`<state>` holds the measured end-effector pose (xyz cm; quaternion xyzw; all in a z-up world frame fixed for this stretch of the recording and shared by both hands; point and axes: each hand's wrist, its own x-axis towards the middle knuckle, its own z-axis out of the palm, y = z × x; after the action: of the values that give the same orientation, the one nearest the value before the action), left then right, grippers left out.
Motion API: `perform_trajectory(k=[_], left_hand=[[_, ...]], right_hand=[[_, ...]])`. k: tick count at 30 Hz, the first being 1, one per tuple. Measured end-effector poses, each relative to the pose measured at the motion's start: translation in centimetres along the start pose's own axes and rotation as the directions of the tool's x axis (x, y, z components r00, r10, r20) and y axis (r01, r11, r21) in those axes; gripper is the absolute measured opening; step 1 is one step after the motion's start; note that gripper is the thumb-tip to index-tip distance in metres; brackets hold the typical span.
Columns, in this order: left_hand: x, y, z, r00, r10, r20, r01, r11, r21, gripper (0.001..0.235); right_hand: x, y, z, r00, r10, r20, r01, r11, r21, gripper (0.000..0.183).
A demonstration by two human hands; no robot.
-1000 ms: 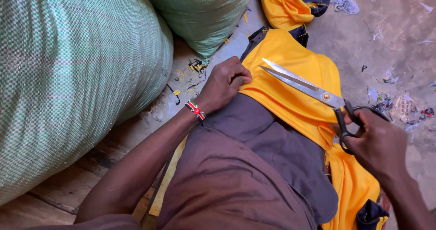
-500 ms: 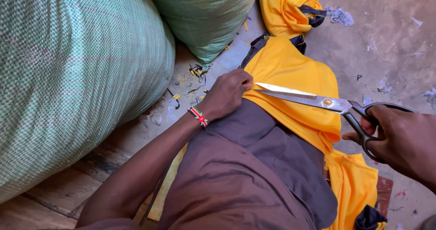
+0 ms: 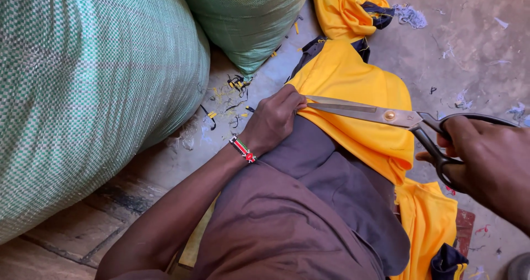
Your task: The person sits on the floor and uses large shears to cut a piece of yellow fabric with a dark border. They hold the fabric on their lap, trim the edges, and cut along the seams to separate sections.
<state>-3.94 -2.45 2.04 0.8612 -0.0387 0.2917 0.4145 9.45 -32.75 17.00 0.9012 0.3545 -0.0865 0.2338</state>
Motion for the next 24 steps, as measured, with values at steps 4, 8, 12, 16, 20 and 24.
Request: perform_trajectory(k=[4, 8, 12, 16, 20, 24], left_hand=[[-0.3, -0.2, 0.2, 1.000, -0.001, -0.015, 0.002, 1.000, 0.025, 0.011], [-0.6, -0.5, 0.6, 0.997, -0.060, -0.047, 0.059, 0.998, -0.016, 0.010], [-0.9, -1.5, 1.0, 0.885, -0.464, -0.048, 0.417, 0.833, -0.363, 0.006], [-0.8, -2.0, 0.5, 0.915, -0.404, -0.008, 0.365, 0.835, -0.412, 0.028], [-0.5, -2.8, 0.2, 0.926, -0.370, 0.080, 0.374, 0.860, -0.348, 0.017], [-0.5, -2.7, 0.3, 0.869, -0.482, 0.117, 0.476, 0.745, -0.467, 0.007]], right_hand=[[-0.4, -1.9, -0.9, 0.997, 0.034, 0.066, -0.023, 0.987, -0.158, 0.029], [-0.9, -2.1, 0.3, 0.997, -0.062, 0.045, 0.075, 0.904, -0.421, 0.031], [-0.6, -1.4, 0.3, 0.991, 0.065, 0.116, -0.050, 0.991, -0.128, 0.015], [-0.6, -0.9, 0.7, 0.996, 0.078, 0.035, -0.077, 0.997, -0.027, 0.043], [-0.2, -1.0, -0.1, 0.991, 0.100, 0.084, -0.109, 0.988, 0.110, 0.053], [0.0, -1.2, -0.5, 0.991, 0.099, 0.092, -0.115, 0.976, 0.182, 0.048]])
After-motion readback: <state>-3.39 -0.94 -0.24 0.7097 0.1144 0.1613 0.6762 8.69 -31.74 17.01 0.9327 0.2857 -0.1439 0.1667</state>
